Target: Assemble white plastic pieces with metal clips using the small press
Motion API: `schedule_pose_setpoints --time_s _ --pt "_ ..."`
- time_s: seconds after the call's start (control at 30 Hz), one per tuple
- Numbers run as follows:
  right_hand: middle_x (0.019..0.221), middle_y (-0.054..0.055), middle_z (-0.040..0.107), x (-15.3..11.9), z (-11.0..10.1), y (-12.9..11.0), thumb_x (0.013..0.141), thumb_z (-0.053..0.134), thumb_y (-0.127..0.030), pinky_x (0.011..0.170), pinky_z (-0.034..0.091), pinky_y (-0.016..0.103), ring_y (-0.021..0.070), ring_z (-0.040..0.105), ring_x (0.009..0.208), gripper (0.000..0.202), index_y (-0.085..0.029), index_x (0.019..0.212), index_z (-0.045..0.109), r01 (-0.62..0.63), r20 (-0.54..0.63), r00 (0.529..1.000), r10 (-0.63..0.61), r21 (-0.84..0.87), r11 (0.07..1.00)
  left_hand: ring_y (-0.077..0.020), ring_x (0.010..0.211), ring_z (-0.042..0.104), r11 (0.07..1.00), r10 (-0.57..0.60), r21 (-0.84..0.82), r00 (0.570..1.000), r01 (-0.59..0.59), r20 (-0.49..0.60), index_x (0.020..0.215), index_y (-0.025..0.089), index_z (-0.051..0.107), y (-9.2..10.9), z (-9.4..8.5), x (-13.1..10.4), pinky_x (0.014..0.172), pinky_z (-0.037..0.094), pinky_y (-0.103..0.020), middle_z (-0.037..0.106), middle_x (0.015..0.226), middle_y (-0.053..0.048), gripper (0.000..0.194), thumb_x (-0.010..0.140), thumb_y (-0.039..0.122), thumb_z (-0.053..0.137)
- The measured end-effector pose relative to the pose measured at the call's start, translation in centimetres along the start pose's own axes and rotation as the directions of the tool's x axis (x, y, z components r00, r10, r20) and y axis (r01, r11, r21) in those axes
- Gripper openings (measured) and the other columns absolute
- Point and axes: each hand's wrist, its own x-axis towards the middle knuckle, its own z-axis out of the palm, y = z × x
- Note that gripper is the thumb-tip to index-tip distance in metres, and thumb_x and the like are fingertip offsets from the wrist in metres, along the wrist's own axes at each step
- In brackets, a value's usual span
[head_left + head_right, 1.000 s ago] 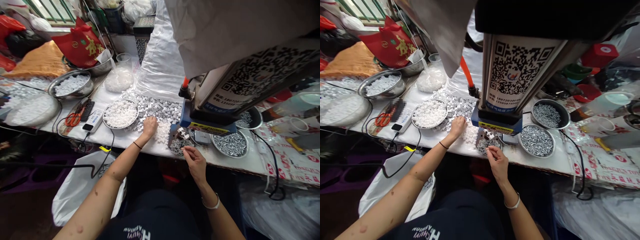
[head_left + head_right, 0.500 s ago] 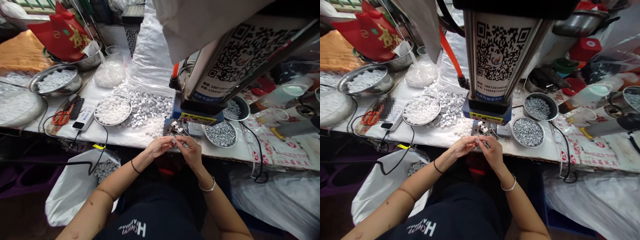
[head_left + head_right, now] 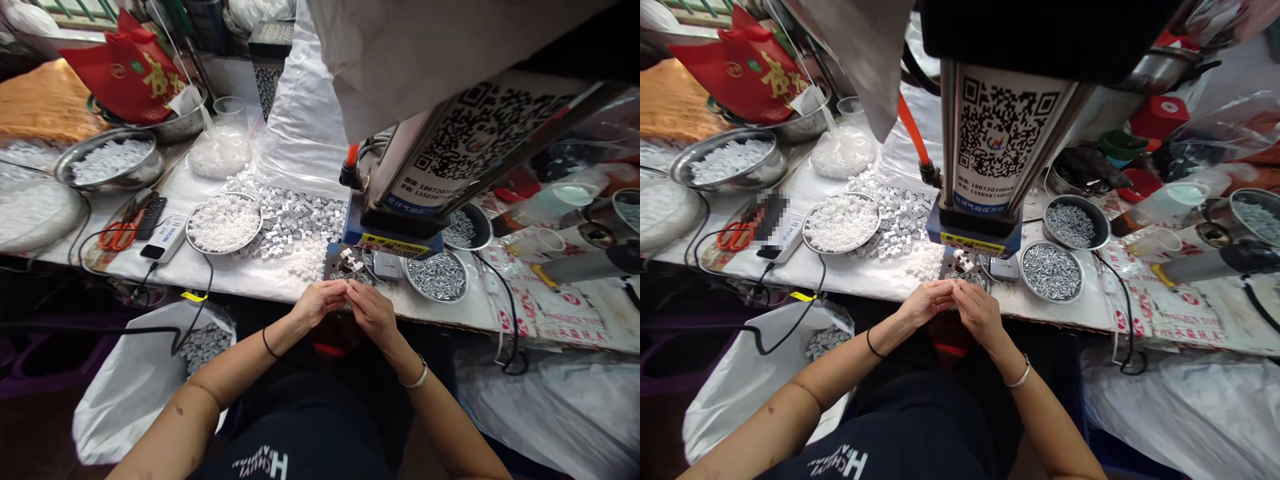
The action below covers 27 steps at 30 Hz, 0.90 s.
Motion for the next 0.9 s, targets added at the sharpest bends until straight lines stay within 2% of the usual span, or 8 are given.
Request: schedule_pose_setpoints --time_s 0.07,0.13,0.23,0.3,0.5,0.6,0.7,0.9 --pt "0.101 0.003 0.071 0.5 -0.3 0.1 0.084 0.056 -0.019 0.081 0.056 0.034 0.0193 0.067 0.091 0.021 -0.027 0.096 0.071 -0.055 0.001 0.998 0.055 0.046 0.997 -0.0128 0.068 0.063 0.988 0.068 0.14 0.997 -0.064 -0.023 0.087 0.011 0.071 0.3 0.0 0.2 0.068 0.05 -0.024 0.069 0.077 -0.007 0.035 0.06 0.031 0.08" --pt "0.094 0.002 0.073 1.5 -0.8 0.3 0.083 0.058 -0.024 0.078 0.056 0.033 0.0188 0.068 0.086 0.017 -0.028 0.093 0.071 -0.169 -0.05 0.984 0.173 0.087 0.982 -0.0121 0.065 0.061 0.921 0.25 0.317 0.967 -0.226 -0.039 0.086 0.012 0.072 1.0 0.1 0.6 0.065 0.048 -0.024 0.069 0.074 -0.006 0.033 0.063 0.036 0.077" --pt "0.089 0.003 0.073 3.7 -1.2 1.5 0.081 0.06 -0.033 0.077 0.054 0.034 0.02 0.068 0.082 0.016 -0.025 0.09 0.071 -0.378 -0.154 0.906 0.395 0.132 0.916 -0.0123 0.075 0.06 0.706 0.583 0.481 0.812 -0.52 0.022 0.088 0.018 0.072 2.6 0.3 2.3 0.07 0.047 -0.023 0.068 0.087 -0.004 0.027 0.068 0.037 0.073" --pt "0.087 0.004 0.073 5.0 -1.2 2.6 0.079 0.061 -0.037 0.077 0.053 0.035 0.0214 0.068 0.08 0.02 -0.021 0.086 0.072 -0.458 -0.14 0.867 0.479 0.158 0.875 -0.0129 0.082 0.059 0.636 0.652 0.473 0.753 -0.609 0.093 0.091 0.02 0.071 3.5 0.4 3.9 0.073 0.045 -0.023 0.067 0.094 -0.003 0.026 0.07 0.036 0.07" --pt "0.086 0.003 0.074 6.4 -0.5 4.0 0.077 0.06 -0.038 0.082 0.051 0.038 0.0239 0.068 0.083 0.021 -0.023 0.082 0.073 -0.457 -0.044 0.884 0.465 0.123 0.881 -0.0103 0.061 0.053 0.729 0.501 0.41 0.836 -0.548 0.225 0.088 0.016 0.071 3.5 -0.2 8.0 0.059 0.04 -0.021 0.064 0.069 -0.001 0.029 0.073 0.04 0.065" --pt "0.087 0.003 0.074 6.4 -0.7 3.7 0.077 0.058 -0.035 0.082 0.051 0.038 0.0246 0.068 0.084 0.019 -0.025 0.08 0.073 -0.386 -0.042 0.92 0.389 0.053 0.921 -0.0077 0.049 0.044 0.752 0.466 0.423 0.862 -0.505 0.201 0.088 0.015 0.071 3.1 -0.4 8.4 0.049 0.034 -0.02 0.058 0.058 0.001 0.029 0.074 0.04 0.064" --pt "0.087 0.003 0.074 6.5 -1.0 3.6 0.077 0.058 -0.032 0.081 0.051 0.038 0.0248 0.068 0.085 0.017 -0.025 0.08 0.073 -0.32 -0.019 0.947 0.32 0.003 0.947 -0.0087 0.05 0.047 0.779 0.441 0.408 0.879 -0.476 0.183 0.088 0.016 0.071 3.1 -0.5 8.4 0.049 0.036 -0.02 0.059 0.059 0.001 0.029 0.073 0.04 0.066" --pt "0.085 0.002 0.074 6.4 -1.0 4.2 0.077 0.059 -0.033 0.085 0.05 0.04 0.0239 0.068 0.083 0.017 -0.026 0.082 0.073 -0.328 -0.053 0.943 0.329 0.02 0.944 -0.012 0.056 0.053 0.804 0.418 0.388 0.892 -0.451 0.171 0.089 0.016 0.072 3.2 -0.4 8.5 0.052 0.04 -0.022 0.062 0.06 -0.001 0.031 0.07 0.04 0.068"
